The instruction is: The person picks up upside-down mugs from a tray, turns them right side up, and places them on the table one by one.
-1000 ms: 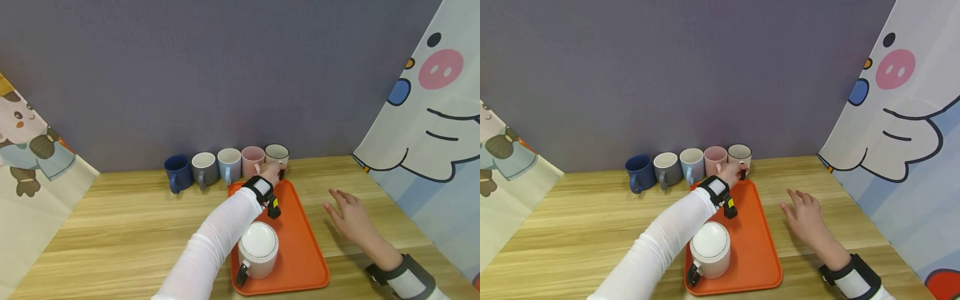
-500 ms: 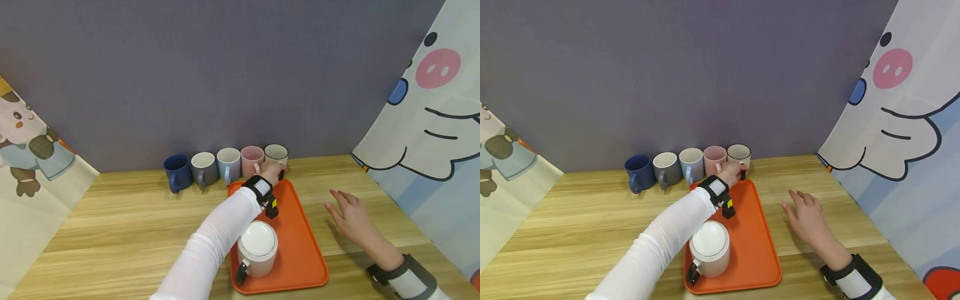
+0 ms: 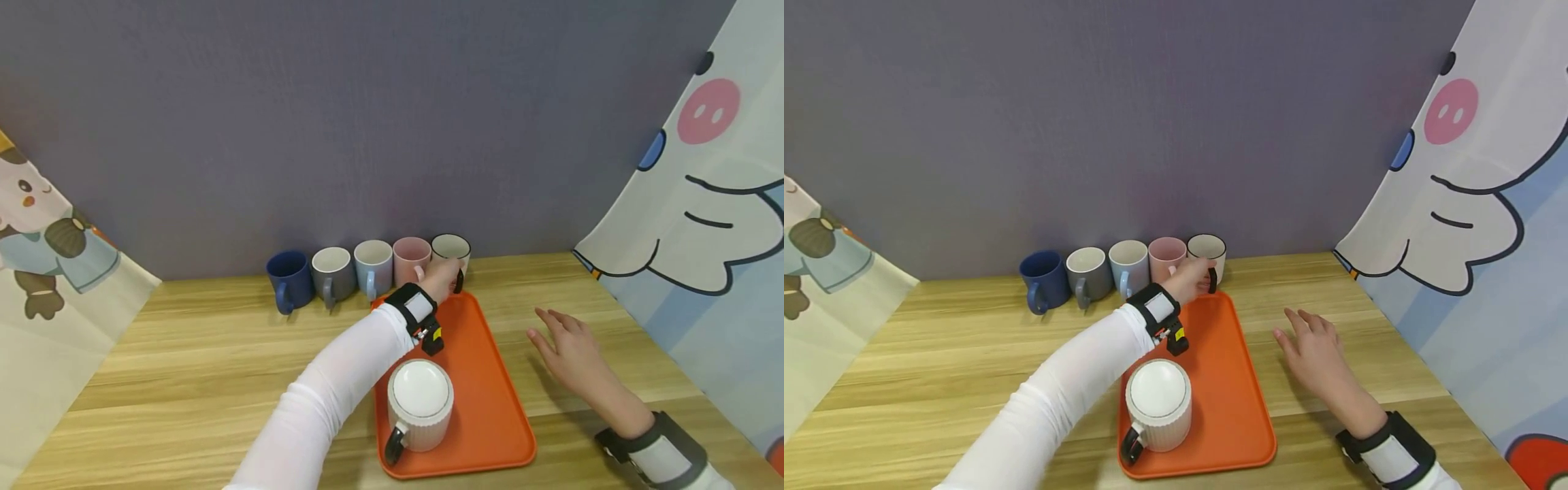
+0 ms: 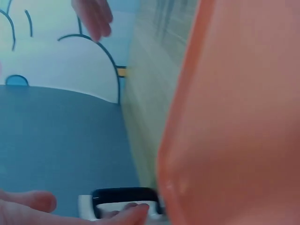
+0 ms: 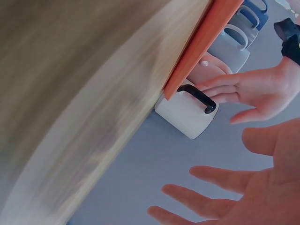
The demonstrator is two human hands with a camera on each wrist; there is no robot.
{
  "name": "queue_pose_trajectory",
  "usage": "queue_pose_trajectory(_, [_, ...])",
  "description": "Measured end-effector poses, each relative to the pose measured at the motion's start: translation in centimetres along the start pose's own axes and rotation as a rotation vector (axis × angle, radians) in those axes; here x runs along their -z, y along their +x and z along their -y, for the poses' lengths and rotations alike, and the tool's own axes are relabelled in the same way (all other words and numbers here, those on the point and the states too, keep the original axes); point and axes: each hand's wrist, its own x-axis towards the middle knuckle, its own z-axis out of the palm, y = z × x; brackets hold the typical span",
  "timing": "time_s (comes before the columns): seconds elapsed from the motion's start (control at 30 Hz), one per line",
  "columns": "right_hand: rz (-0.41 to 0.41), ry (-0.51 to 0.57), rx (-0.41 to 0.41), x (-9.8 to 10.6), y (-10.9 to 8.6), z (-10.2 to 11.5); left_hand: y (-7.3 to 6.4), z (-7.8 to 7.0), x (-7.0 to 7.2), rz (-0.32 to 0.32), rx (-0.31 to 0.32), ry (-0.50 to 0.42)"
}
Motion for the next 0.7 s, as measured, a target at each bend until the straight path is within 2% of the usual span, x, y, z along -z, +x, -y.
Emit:
queue_pose_trajectory(0.03, [0.005,0.002,0.000,0.0,0.1,0.0,-3.0,-1.7,0.7,0.026,0.005,0.021])
queue_pose_trajectory(0.07, [0.011,0.005,-0.002,0.0,0.1,0.1,-4.7,-2.6,1.1,0.057,0.001,0.045])
queue_pose_trajectory(0.13, [0.017,0.013,0.001,0.0,0.2,0.2,-6.3,-3.7,2.0,0.134,-0.022,0.120])
queue_pose_trajectory(0.23, [0.020,0.023,0.003,-0.1,0.5,0.3,-5.0,-3.5,2.5,0.223,-0.110,0.208])
queue_pose_trajectory(0.27, [0.023,0.027,0.001,-0.1,0.6,0.3,-4.3,-3.3,2.7,0.236,-0.152,0.242])
queue_pose_trajectory(0.33, [0.035,0.034,-0.008,-0.1,0.8,0.5,-4.4,-3.8,3.2,0.248,-0.215,0.277])
queue_pose_trajectory(0.37, [0.045,0.037,-0.012,-0.1,0.9,0.5,-3.9,-3.6,3.5,0.245,-0.249,0.274])
queue_pose_trajectory(0.47, [0.066,0.047,-0.027,0.0,1.1,0.8,-4.5,-4.2,4.7,0.232,-0.338,0.310])
queue_pose_trajectory(0.6, [0.085,0.064,-0.032,0.0,1.5,1.4,-5.4,-4.8,6.3,0.250,-0.406,0.298])
queue_pose_trajectory(0.7, [0.082,0.070,-0.016,-0.3,1.8,1.9,-6.1,-4.9,7.7,0.240,-0.484,0.320])
